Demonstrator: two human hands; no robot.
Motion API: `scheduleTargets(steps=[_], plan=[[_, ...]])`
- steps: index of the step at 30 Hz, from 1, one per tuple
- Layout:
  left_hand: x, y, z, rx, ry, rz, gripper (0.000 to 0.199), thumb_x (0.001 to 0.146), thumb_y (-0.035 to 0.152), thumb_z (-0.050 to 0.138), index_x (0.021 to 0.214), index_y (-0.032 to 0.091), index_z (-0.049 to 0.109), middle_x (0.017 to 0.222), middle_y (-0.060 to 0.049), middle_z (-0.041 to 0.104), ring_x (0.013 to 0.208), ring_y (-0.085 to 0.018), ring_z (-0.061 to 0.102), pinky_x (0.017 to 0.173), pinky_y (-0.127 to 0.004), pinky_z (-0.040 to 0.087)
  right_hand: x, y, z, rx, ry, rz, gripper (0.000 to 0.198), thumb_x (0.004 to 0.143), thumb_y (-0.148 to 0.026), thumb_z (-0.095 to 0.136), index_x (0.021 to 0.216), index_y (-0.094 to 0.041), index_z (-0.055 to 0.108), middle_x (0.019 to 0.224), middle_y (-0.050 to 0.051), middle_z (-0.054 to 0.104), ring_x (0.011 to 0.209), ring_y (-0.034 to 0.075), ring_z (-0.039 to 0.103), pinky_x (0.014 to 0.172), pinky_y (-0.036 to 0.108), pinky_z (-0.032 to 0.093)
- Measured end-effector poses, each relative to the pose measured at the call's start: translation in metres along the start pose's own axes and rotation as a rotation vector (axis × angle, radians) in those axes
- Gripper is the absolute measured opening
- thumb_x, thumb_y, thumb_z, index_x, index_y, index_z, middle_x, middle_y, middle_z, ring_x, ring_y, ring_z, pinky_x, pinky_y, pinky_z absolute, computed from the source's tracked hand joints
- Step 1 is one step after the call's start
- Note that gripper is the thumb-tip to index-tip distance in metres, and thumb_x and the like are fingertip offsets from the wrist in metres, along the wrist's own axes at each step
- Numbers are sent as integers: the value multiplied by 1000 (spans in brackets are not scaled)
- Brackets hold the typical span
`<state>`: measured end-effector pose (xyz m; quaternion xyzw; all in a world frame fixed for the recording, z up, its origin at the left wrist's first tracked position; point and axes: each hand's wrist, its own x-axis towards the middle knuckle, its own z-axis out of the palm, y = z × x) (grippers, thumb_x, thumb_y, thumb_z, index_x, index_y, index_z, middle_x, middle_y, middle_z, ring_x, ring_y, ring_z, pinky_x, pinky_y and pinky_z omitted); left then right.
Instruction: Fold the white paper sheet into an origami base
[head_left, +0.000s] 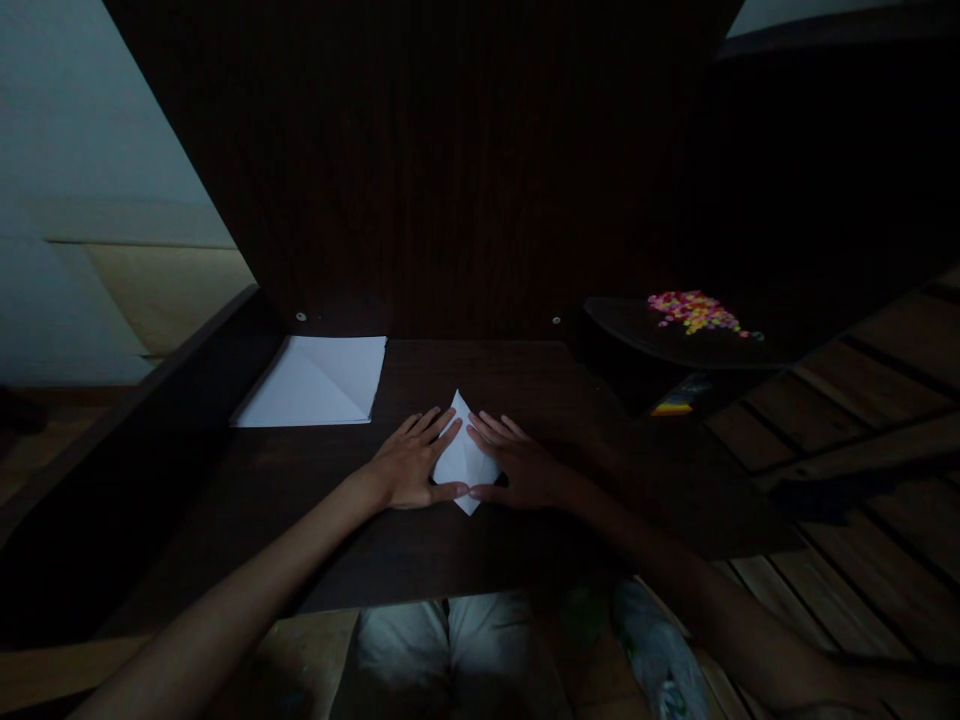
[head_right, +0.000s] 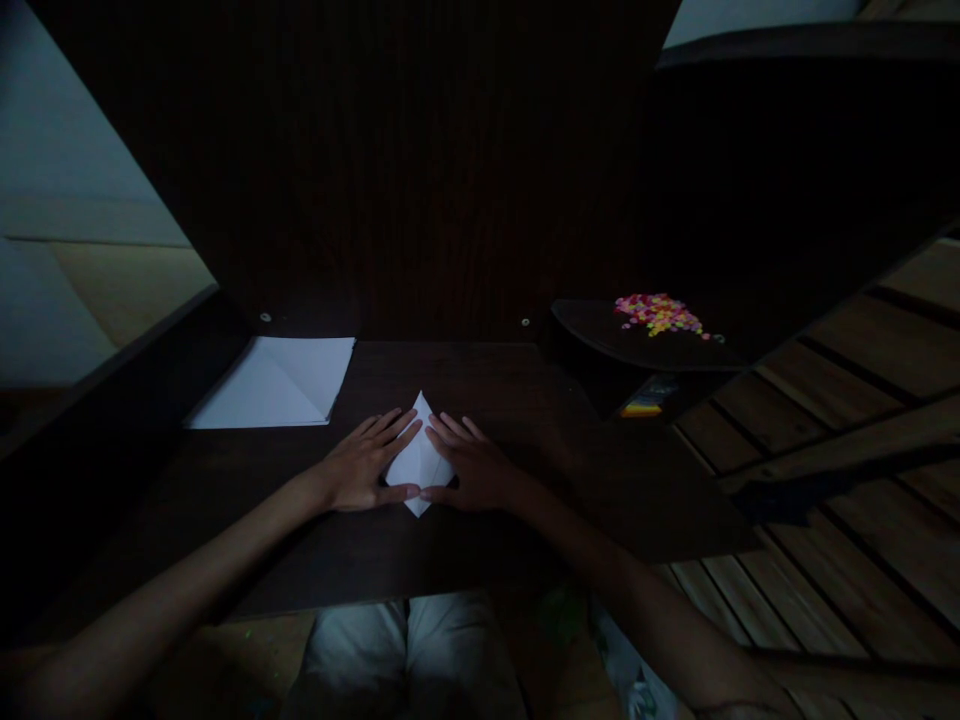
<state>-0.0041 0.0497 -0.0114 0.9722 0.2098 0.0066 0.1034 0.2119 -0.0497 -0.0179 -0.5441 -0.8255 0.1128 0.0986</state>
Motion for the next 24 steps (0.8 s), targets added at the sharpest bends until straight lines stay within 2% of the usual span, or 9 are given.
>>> scheduleTargets(steps=[3, 6, 8, 11, 14, 17, 24], plan=[[1, -2, -1, 2, -35, -2, 101, 80, 80, 42, 155, 17, 15, 160, -15, 13, 146, -38, 14, 115, -51, 16, 0, -1, 0, -27, 10, -9, 95, 84, -70, 47, 153, -9, 21, 158, 21, 20, 147, 34, 15, 117, 56, 14], [0, -4, 2, -6, -18, 18, 104, 79, 80, 42, 155, 17, 12, 160, -16, 13, 147, -37, 13, 115, -51, 15, 1, -1, -2, -49, -4, 0, 95, 85, -71, 47, 152, -9, 22, 158, 20, 21, 147, 34, 16, 118, 54, 14], [-1, -4, 5, -10, 12, 17, 98, 83, 77, 39, 155, 16, 13, 159, -17, 16, 147, -36, 14, 115, -51, 15, 3, 0, -2, -62, -13, -5, 85, 90, -63, 44, 153, -10, 22, 158, 19, 22, 147, 33, 17, 117, 53, 15], [-1, 0, 10, -14, 56, -16, 84, 91, 70, 29, 153, 14, 19, 158, -16, 22, 147, -32, 17, 116, -48, 15, 7, 3, -3, -99, 4, -3, 61, 99, -42, 37, 152, -14, 27, 158, 14, 26, 145, 31, 22, 115, 53, 21], [1, 4, 14, -7, 97, -46, 87, 91, 72, 27, 152, 10, 24, 156, -19, 26, 146, -33, 18, 117, -48, 14, 13, 5, -3, -132, 38, 16, 52, 100, -30, 30, 150, -17, 32, 157, 10, 30, 143, 30, 28, 111, 53, 27], [3, 6, 16, -5, 128, -56, 92, 89, 74, 30, 151, 7, 23, 155, -21, 27, 146, -34, 20, 117, -50, 14, 21, 5, -2, -145, 54, 22, 52, 99, -28, 29, 150, -16, 32, 156, 10, 31, 144, 32, 25, 111, 54, 27], [1, 9, 21, 68, 154, -51, 93, 90, 74, 26, 152, 5, 19, 158, -21, 17, 147, -33, 15, 118, -50, 13, 42, 7, 3, -181, 36, 91, 55, 100, -33, 25, 152, -14, 28, 160, 6, 22, 147, 31, 15, 116, 55, 19]])
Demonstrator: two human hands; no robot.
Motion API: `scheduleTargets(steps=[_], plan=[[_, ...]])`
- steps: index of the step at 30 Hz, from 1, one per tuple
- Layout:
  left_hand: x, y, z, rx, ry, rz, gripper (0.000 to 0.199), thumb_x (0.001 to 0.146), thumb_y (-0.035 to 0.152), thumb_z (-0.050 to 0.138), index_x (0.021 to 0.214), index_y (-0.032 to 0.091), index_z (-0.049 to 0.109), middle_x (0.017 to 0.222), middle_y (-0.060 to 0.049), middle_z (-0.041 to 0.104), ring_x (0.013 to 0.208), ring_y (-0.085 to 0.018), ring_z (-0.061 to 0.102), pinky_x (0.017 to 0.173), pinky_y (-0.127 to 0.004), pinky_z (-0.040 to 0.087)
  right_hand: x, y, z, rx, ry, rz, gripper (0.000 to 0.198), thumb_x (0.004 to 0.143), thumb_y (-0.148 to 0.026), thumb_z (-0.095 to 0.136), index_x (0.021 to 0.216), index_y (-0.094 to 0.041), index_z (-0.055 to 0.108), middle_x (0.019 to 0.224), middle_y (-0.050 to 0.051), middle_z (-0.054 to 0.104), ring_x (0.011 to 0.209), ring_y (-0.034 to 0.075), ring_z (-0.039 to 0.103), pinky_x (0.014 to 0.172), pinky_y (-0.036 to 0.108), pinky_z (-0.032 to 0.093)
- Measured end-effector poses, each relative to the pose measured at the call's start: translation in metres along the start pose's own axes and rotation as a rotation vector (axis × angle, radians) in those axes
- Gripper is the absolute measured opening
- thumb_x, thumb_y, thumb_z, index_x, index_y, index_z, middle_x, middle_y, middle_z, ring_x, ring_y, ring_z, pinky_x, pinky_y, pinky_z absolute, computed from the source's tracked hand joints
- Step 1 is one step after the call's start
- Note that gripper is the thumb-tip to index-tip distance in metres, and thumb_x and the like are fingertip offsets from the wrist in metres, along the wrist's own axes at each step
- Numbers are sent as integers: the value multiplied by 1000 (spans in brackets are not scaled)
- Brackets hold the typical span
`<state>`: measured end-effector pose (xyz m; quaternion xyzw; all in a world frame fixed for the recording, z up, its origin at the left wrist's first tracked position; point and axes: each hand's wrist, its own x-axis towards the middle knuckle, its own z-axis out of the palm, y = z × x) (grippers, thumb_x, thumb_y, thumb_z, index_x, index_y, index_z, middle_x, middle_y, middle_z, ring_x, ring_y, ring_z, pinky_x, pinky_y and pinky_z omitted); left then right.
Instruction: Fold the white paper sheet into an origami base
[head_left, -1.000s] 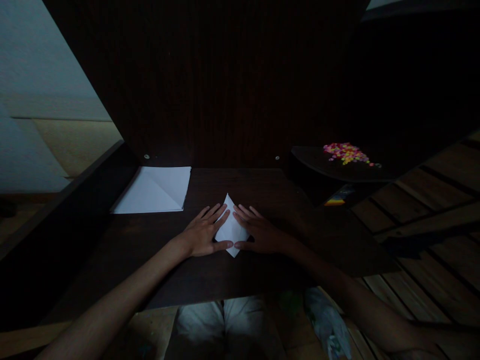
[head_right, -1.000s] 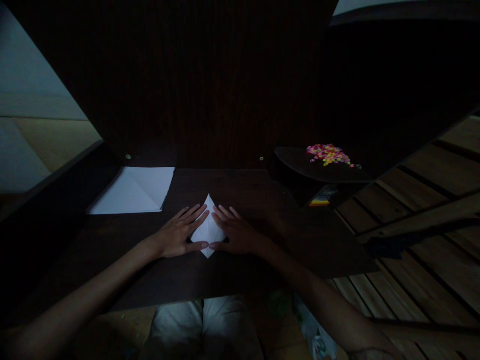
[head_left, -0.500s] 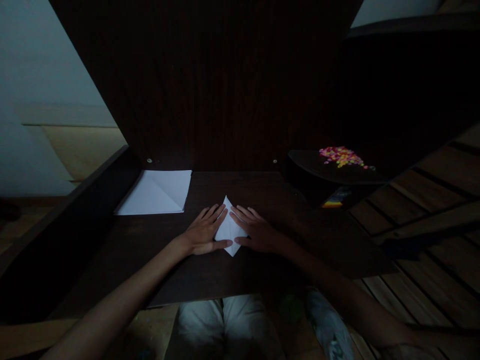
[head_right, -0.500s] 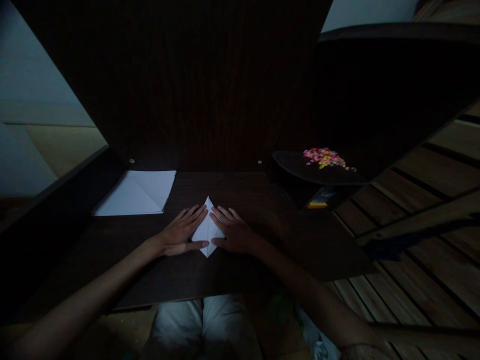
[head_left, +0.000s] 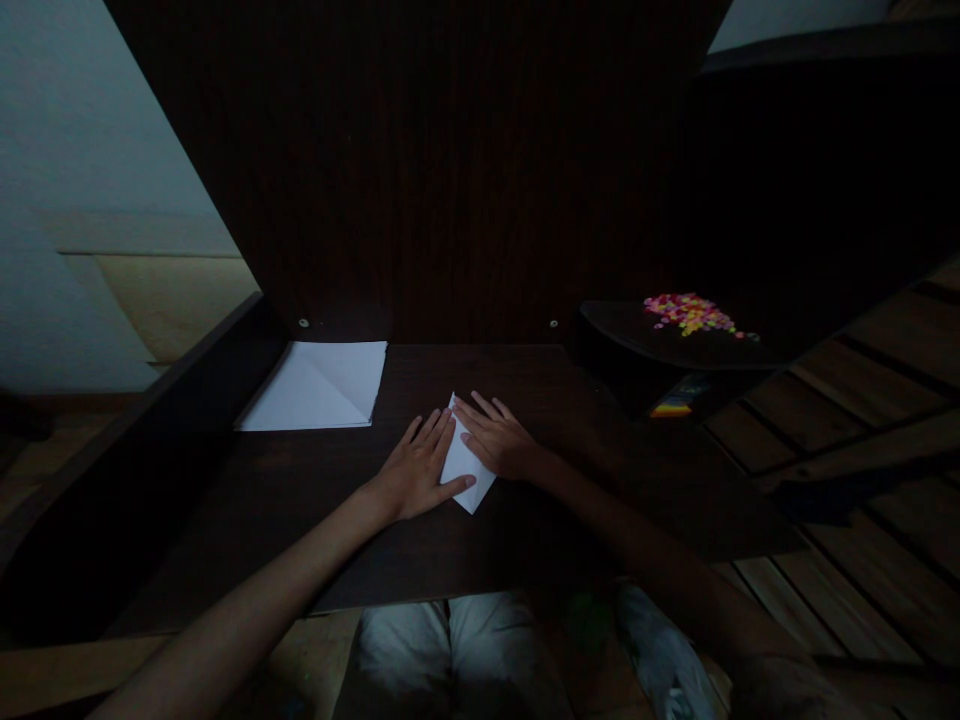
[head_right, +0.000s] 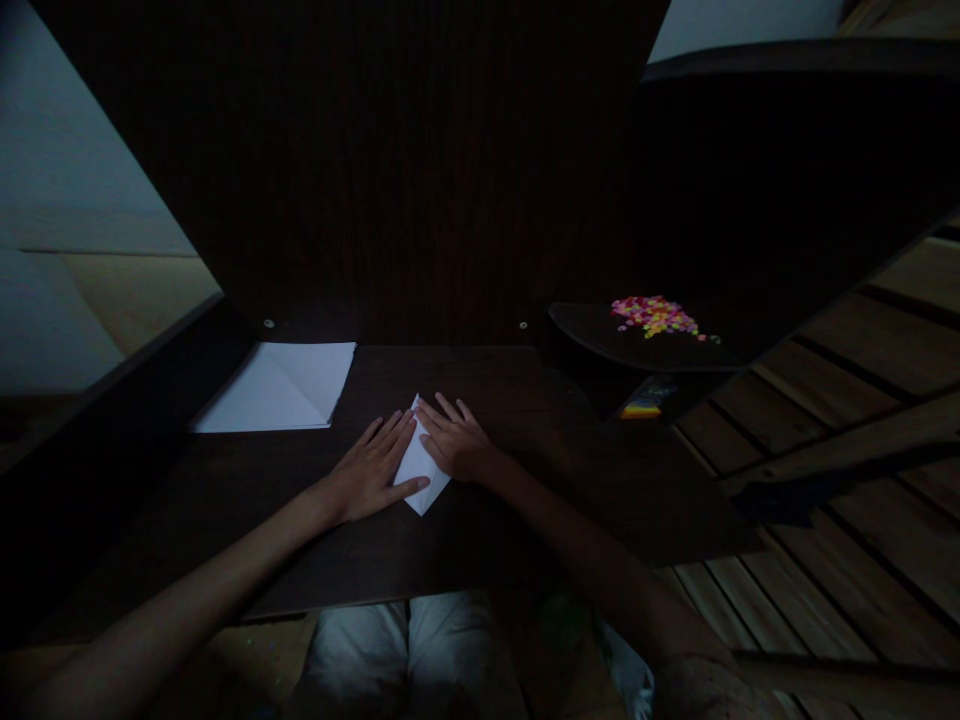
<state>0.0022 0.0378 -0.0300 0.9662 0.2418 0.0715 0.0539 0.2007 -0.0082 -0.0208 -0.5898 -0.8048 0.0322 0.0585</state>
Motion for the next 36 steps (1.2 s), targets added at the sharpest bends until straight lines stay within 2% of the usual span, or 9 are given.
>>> scheduleTargets(steps=[6, 12, 17, 24, 29, 33, 36], plan=[[-1, 1, 3, 58, 17, 2, 91, 90, 73, 24, 150, 5, 26, 157, -21, 22, 147, -32, 17, 118, -48, 15, 15, -2, -2, -53, -19, 77, 56, 100, -37, 26, 151, -15, 29, 159, 6, 25, 148, 30, 15, 117, 53, 21], [-1, 0, 3, 65, 21, -20, 92, 89, 75, 24, 150, 5, 26, 157, -20, 22, 146, -32, 20, 118, -47, 17, 21, 0, -4, -96, 14, 96, 57, 99, -41, 30, 149, -14, 35, 158, 9, 28, 147, 33, 14, 116, 53, 21], [0, 3, 0, 73, 5, -36, 94, 89, 75, 22, 151, 4, 24, 157, -21, 22, 146, -32, 19, 117, -48, 18, 26, 6, -1, -134, 60, 88, 57, 99, -44, 32, 147, -15, 38, 157, 13, 29, 147, 35, 16, 116, 54, 19], [0, 2, -2, 70, 19, -23, 92, 89, 75, 27, 155, 12, 14, 159, -14, 23, 146, -32, 19, 116, -46, 18, 33, 11, 2, -135, 89, 68, 54, 98, -36, 35, 147, -13, 38, 156, 13, 30, 147, 36, 15, 117, 56, 17], [6, 1, -9, 59, -53, -52, 95, 85, 77, 32, 150, 8, 26, 157, -19, 26, 143, -36, 25, 113, -50, 23, 27, 10, 4, -118, 111, 105, 56, 99, -34, 33, 147, -6, 36, 158, 16, 24, 147, 35, 15, 116, 54, 23], [16, -5, -15, 75, -40, -25, 95, 76, 82, 43, 139, 11, 44, 157, -18, 27, 138, -39, 32, 108, -52, 27, 18, 5, 6, -141, 159, 25, 50, 99, -28, 34, 143, -5, 43, 155, 15, 32, 145, 30, 24, 116, 49, 25], [23, -10, -17, 80, -23, -10, 106, 70, 87, 44, 143, 12, 38, 156, -17, 29, 135, -40, 34, 105, -53, 28, 12, 2, 8, -138, 156, -25, 46, 98, -23, 34, 139, -8, 49, 149, 14, 42, 141, 26, 34, 114, 46, 30]])
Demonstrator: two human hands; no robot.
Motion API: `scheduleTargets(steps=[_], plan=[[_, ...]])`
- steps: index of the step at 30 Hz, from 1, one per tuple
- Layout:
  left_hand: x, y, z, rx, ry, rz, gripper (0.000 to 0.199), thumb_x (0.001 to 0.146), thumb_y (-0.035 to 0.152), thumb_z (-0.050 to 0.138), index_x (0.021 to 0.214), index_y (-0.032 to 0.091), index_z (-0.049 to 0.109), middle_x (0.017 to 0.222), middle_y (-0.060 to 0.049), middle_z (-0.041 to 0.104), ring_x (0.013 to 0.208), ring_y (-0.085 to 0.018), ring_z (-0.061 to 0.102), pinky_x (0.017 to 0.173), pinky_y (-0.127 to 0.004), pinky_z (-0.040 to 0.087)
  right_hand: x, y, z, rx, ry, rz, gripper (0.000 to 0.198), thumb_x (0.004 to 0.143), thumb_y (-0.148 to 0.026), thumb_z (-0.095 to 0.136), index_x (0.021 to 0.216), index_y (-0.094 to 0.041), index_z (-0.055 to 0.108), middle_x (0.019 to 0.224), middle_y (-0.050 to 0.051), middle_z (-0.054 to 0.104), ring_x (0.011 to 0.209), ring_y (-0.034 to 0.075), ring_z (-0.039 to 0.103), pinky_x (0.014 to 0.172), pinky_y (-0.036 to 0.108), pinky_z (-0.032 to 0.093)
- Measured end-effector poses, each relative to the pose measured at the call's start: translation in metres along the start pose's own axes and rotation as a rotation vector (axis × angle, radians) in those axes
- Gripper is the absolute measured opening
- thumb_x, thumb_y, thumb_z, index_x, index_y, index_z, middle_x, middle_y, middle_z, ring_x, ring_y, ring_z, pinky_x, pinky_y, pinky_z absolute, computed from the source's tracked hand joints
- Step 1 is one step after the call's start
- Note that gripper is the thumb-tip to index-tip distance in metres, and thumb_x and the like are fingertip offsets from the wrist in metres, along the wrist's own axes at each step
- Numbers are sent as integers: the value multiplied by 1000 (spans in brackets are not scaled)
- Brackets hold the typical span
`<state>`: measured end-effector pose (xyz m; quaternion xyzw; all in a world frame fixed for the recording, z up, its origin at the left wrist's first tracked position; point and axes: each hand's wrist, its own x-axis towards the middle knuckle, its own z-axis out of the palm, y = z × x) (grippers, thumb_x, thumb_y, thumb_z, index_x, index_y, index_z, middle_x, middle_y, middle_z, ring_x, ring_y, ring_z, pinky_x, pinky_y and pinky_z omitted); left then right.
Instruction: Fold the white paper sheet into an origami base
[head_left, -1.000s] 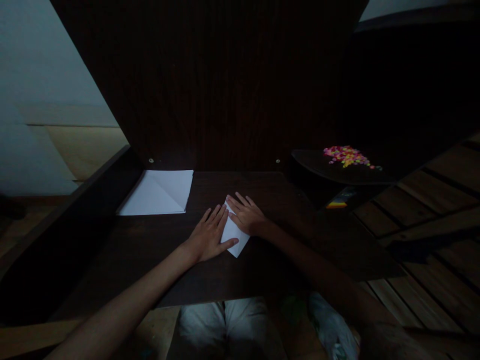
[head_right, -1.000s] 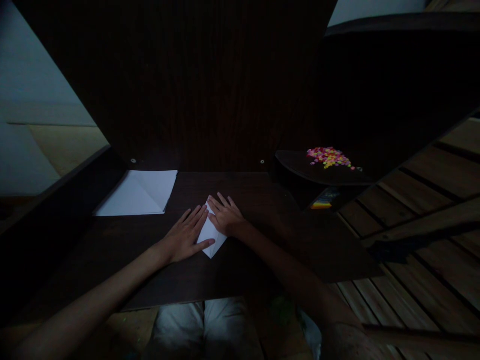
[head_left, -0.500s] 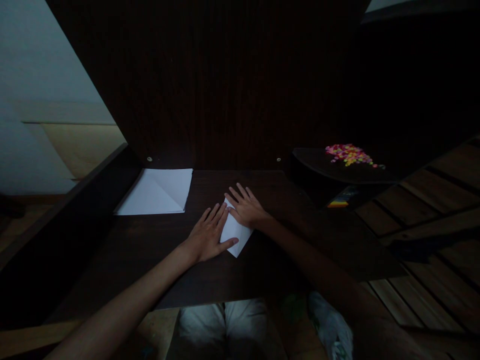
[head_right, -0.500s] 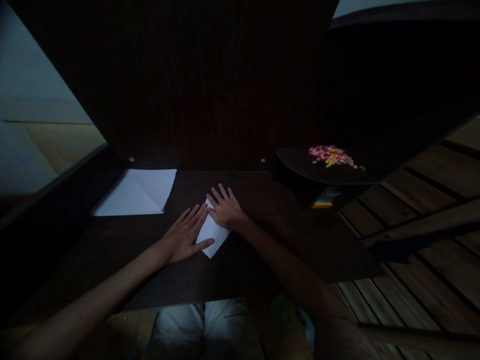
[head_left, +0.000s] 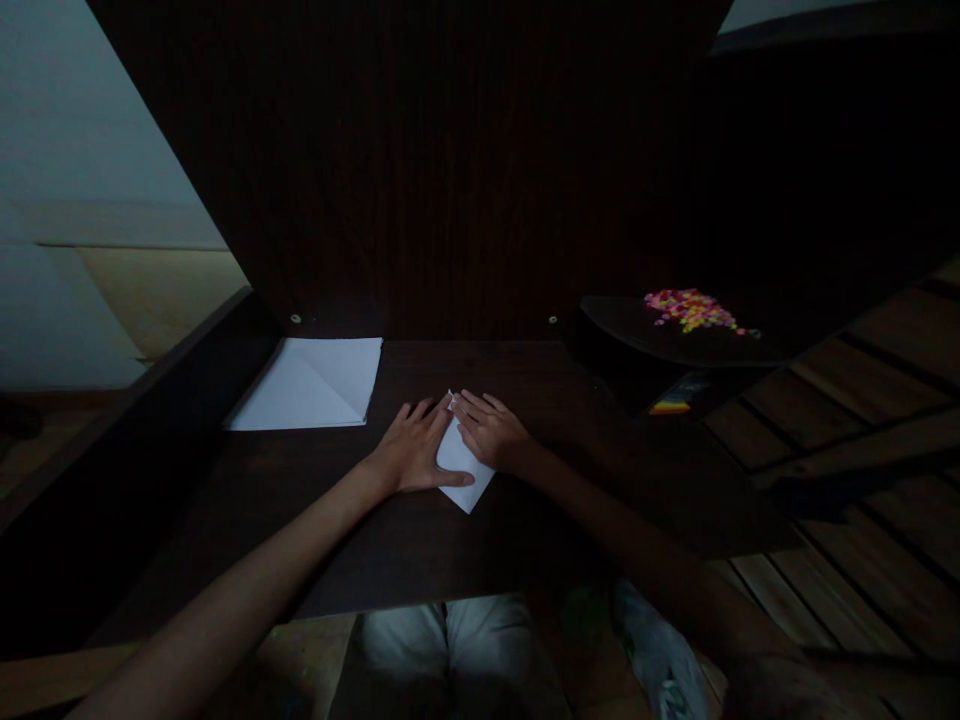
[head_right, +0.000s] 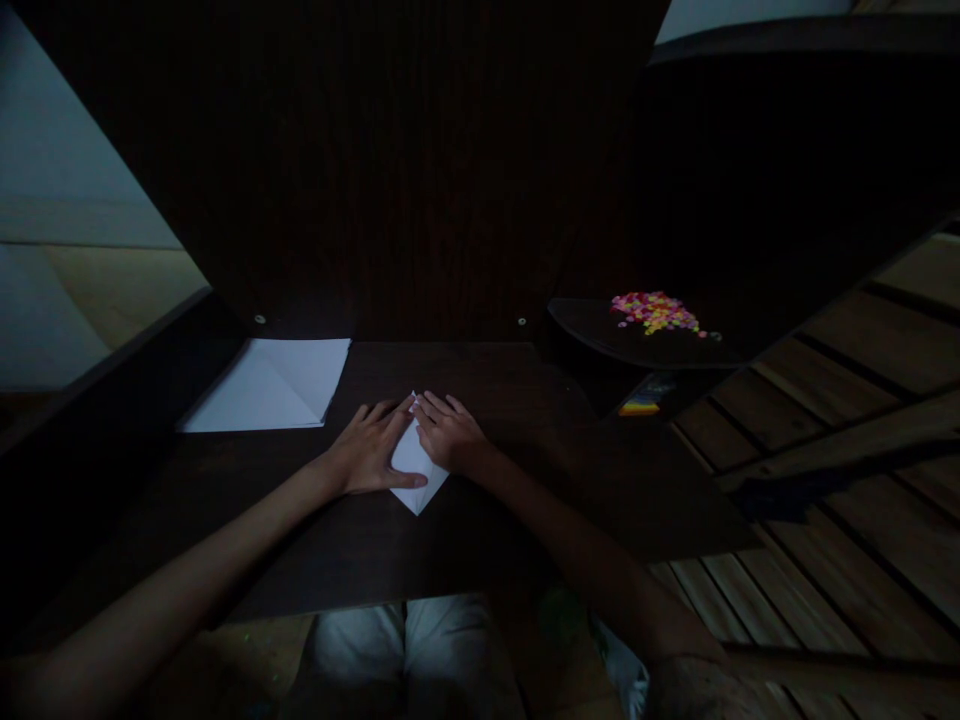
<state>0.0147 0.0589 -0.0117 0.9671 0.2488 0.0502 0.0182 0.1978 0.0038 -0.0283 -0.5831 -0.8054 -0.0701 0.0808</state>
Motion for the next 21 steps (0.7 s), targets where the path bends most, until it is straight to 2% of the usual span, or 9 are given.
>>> scheduleTargets(steps=[3, 11, 18, 21], plan=[[3, -1, 0, 18, -4, -13, 115, 67, 90, 42, 149, 10, 28, 154, -18, 32, 132, -41, 36, 104, -53, 27, -1, -3, -1, -4, 12, -14, 44, 97, -21, 37, 138, -10, 51, 147, 13, 46, 141, 26, 36, 113, 48, 32], [2, 2, -2, 85, -11, -16, 114, 71, 87, 37, 150, 6, 28, 153, -20, 33, 127, -41, 40, 104, -50, 26, 1, -10, -7, -18, -48, 32, 49, 96, -22, 37, 143, -8, 44, 150, 13, 40, 144, 29, 27, 115, 54, 26], [0, 0, 1, 37, 2, -30, 100, 81, 82, 29, 151, 10, 27, 154, -18, 32, 134, -41, 36, 108, -53, 23, -4, -7, -3, 36, -86, 83, 55, 98, -27, 31, 148, -5, 34, 156, 14, 28, 147, 28, 20, 116, 52, 24], [1, 1, 1, 42, -5, -45, 103, 80, 83, 28, 150, 8, 28, 155, -20, 29, 135, -41, 34, 109, -54, 22, -5, -6, -4, 48, -103, 89, 56, 98, -30, 32, 149, -6, 32, 157, 14, 26, 147, 30, 17, 116, 53, 23]])
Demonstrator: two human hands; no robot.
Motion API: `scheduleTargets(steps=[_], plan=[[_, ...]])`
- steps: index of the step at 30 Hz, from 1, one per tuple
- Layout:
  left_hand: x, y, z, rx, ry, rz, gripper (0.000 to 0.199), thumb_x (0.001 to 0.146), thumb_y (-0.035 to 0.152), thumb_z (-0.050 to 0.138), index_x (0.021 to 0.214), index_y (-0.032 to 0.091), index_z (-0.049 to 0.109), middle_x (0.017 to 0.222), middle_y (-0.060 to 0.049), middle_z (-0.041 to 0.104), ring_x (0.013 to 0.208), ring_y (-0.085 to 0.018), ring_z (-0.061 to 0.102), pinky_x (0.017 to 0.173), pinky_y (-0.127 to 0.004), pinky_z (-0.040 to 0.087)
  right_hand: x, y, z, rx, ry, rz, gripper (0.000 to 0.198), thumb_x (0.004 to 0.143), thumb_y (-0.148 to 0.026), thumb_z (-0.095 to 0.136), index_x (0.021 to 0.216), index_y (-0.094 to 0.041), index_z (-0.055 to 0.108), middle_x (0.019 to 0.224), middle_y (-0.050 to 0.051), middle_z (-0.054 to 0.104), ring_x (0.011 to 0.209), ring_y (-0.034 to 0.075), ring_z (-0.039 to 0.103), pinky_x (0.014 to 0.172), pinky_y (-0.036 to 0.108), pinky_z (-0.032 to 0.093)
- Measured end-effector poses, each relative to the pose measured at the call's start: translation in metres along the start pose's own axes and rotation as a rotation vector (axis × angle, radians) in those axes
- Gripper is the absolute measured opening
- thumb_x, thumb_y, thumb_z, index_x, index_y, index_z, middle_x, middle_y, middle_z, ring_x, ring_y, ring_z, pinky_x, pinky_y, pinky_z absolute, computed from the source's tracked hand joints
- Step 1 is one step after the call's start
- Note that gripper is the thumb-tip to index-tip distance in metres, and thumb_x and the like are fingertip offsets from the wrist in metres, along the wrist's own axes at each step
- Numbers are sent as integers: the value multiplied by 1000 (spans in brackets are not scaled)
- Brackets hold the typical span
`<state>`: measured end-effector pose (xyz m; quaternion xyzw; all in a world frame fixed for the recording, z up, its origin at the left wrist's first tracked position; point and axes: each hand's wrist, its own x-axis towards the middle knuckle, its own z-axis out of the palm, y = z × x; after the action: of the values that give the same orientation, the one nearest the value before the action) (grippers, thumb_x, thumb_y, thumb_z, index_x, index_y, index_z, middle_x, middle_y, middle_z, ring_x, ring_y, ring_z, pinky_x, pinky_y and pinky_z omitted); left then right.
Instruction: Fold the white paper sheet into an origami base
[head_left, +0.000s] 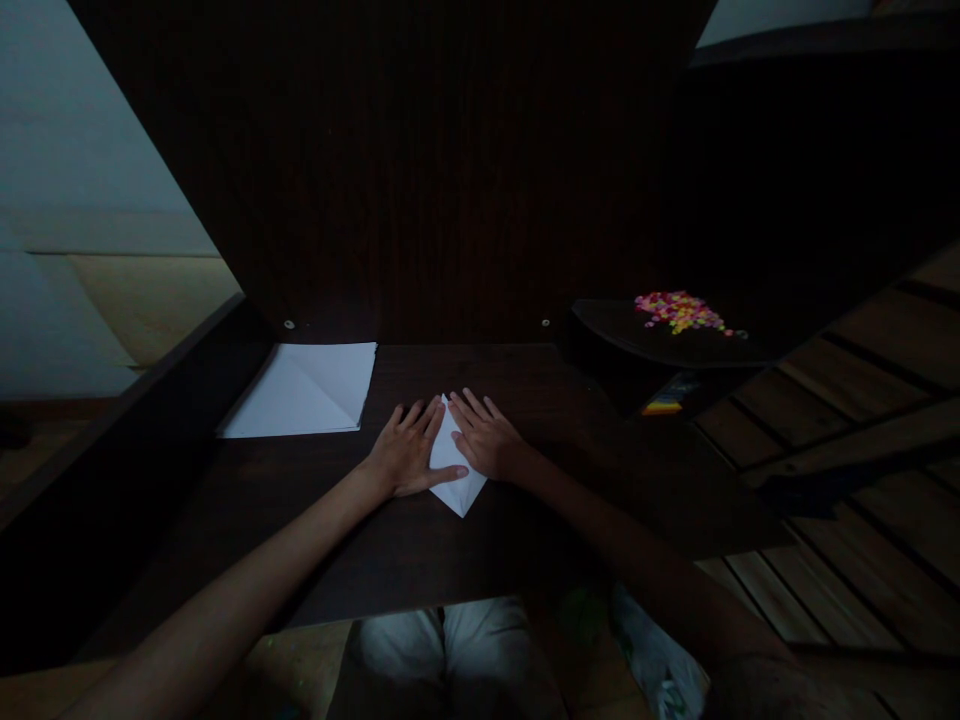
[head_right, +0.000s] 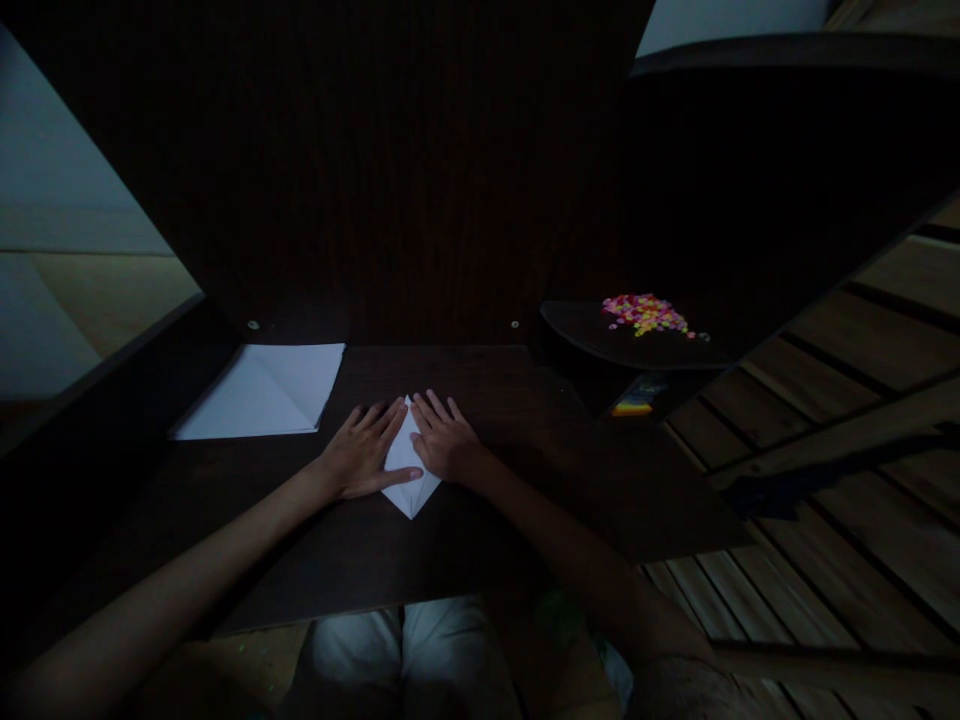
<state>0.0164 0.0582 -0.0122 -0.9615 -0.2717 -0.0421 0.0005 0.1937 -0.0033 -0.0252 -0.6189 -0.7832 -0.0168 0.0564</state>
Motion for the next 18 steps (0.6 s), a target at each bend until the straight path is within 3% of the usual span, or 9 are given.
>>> scheduleTargets(steps=[10, 18], plan=[[4, 4, -4, 31, -23, -32, 110, 75, 85, 33, 147, 3, 32, 154, -24, 29, 138, -41, 31, 111, -55, 21, -1, 3, 1, -25, 2, -67, 58, 99, -34, 32, 148, -4, 33, 157, 16, 25, 147, 31, 15, 117, 53, 21], [8, -6, 9, 16, 14, 4, 116, 71, 88, 37, 149, 3, 26, 156, -24, 21, 147, -38, 11, 116, -53, 11, -7, 6, 0, 35, -20, -90, 59, 99, -36, 33, 150, -5, 29, 158, 13, 23, 147, 31, 16, 117, 54, 21]])
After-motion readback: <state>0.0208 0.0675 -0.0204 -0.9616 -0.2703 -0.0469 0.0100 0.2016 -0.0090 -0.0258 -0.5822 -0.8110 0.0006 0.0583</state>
